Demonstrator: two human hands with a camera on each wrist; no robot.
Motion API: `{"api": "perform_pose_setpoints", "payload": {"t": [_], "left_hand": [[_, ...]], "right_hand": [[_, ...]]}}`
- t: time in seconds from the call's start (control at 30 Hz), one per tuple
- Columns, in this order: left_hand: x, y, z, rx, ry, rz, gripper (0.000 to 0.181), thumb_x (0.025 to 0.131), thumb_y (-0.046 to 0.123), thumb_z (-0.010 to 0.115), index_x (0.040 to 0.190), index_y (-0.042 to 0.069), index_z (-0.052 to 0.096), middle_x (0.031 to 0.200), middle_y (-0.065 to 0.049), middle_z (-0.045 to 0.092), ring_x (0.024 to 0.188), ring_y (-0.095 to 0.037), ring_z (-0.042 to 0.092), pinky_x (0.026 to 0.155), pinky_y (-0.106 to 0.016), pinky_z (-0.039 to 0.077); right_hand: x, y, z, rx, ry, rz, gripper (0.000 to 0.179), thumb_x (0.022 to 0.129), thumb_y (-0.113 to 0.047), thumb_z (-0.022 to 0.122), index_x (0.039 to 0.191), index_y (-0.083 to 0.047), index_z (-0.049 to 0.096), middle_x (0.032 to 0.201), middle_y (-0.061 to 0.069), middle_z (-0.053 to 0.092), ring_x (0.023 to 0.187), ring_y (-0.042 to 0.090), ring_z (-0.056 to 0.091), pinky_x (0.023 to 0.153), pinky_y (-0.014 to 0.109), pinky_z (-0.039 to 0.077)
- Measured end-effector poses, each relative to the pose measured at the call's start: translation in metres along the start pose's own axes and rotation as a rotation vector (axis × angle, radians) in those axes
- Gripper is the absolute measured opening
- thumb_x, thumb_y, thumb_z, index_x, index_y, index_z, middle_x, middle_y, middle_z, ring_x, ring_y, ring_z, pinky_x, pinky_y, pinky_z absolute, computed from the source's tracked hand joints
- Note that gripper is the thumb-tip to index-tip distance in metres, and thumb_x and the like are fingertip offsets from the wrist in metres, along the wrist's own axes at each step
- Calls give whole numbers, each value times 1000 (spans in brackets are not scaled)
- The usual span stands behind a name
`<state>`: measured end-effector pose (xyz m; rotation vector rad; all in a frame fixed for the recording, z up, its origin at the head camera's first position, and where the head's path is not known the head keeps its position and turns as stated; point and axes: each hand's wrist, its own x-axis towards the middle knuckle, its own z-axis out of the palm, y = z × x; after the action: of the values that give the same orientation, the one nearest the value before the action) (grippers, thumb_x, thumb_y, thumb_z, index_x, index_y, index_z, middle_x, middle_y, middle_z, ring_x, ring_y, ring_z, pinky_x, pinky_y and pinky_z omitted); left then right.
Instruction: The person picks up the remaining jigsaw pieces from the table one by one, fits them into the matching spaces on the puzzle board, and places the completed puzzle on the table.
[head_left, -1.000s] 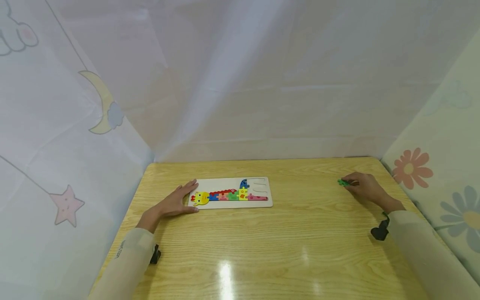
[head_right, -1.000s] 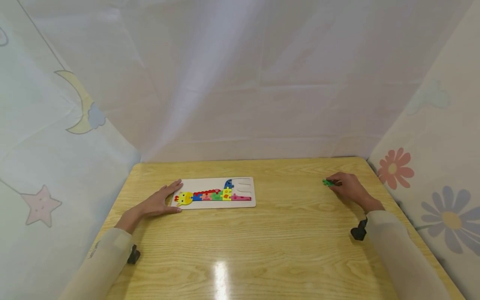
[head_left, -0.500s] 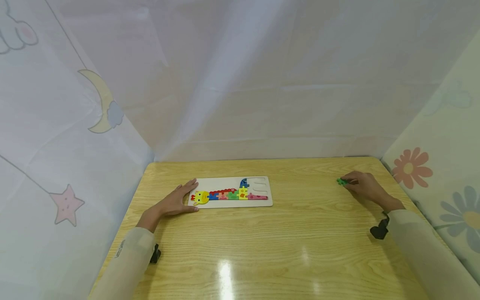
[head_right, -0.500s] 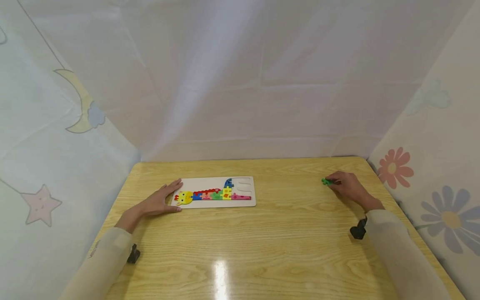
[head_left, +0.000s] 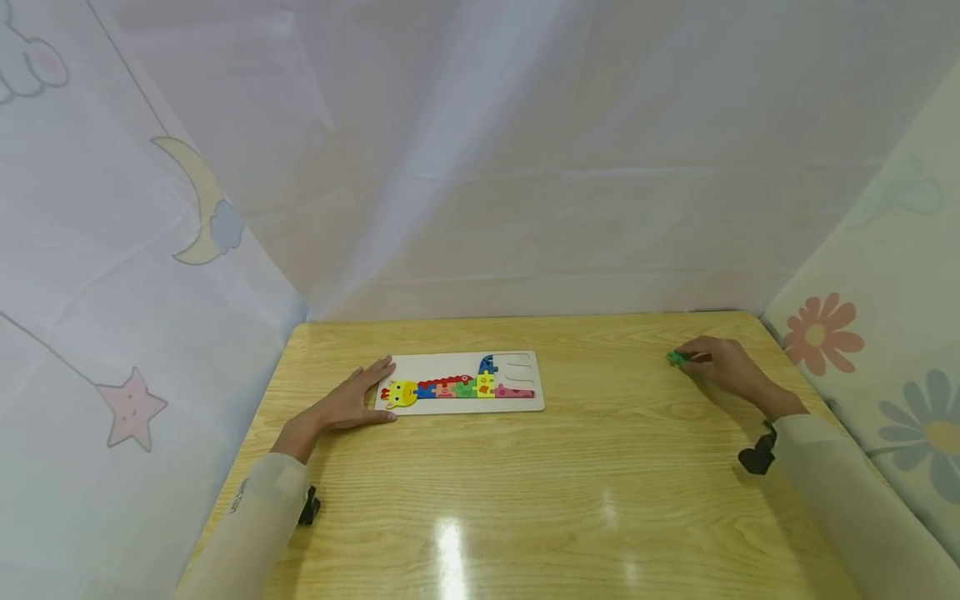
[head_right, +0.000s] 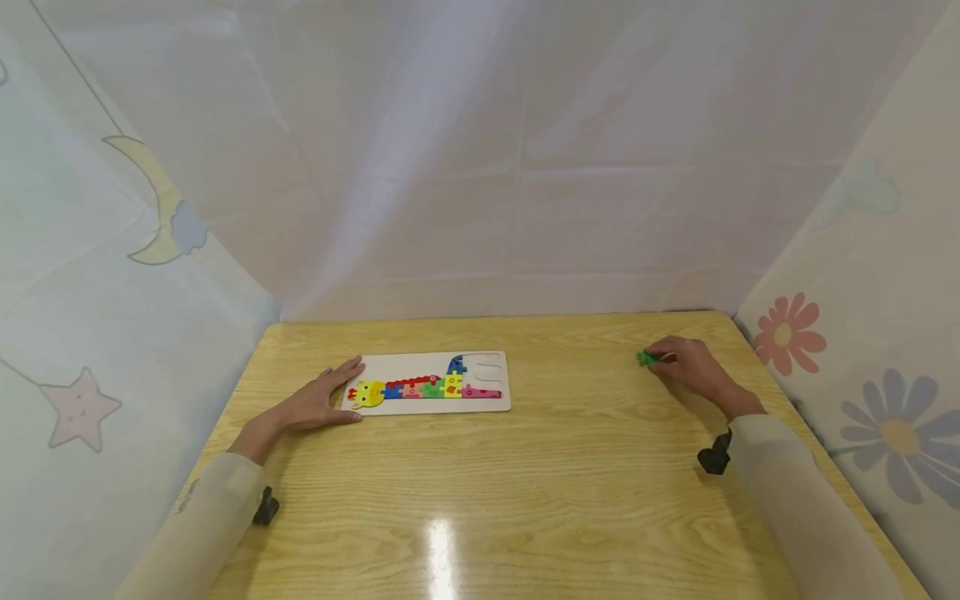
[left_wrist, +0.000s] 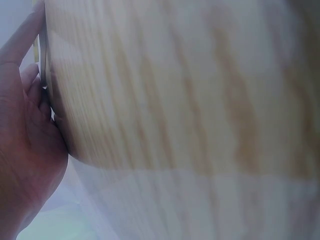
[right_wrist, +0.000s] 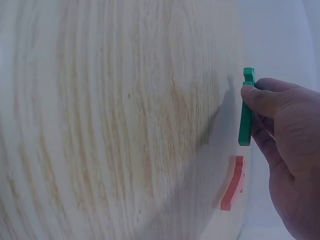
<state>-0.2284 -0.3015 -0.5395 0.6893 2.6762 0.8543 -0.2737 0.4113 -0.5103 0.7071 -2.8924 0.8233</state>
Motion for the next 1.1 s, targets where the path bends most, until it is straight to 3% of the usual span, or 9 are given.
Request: {"api": "perform_pose_setpoints", "payload": {"t": [0.23,0.6,1.1], "left_hand": [[0,1,0,2,0,-3,104,91,44,83,168,4,26,177,-15,15,163,-40,14,131,-61,4],[-1,2,0,-14,-1,8,103,91,43,83,168,3,27,177,-17,15,162,-41,15,131,-62,4],[1,0,0,3,1,6,104,91,46,83,168,4,26,177,-15,15,162,-40,15,131,-61,4]], "right_hand": [[4,-2,1,7,2,-22,29,95,-2,78,123,3,75,119,24,73,96,40,75,79,42,65],[10,-7,4,-33,51,-155,31,87,7,82,117,4,77,112,21,75,89,37,76,76,36,65],[18,-17,8,-42,52,-188,31,85,9,82,116,5,76,111,22,75,88,36,76,75,36,65]]}}
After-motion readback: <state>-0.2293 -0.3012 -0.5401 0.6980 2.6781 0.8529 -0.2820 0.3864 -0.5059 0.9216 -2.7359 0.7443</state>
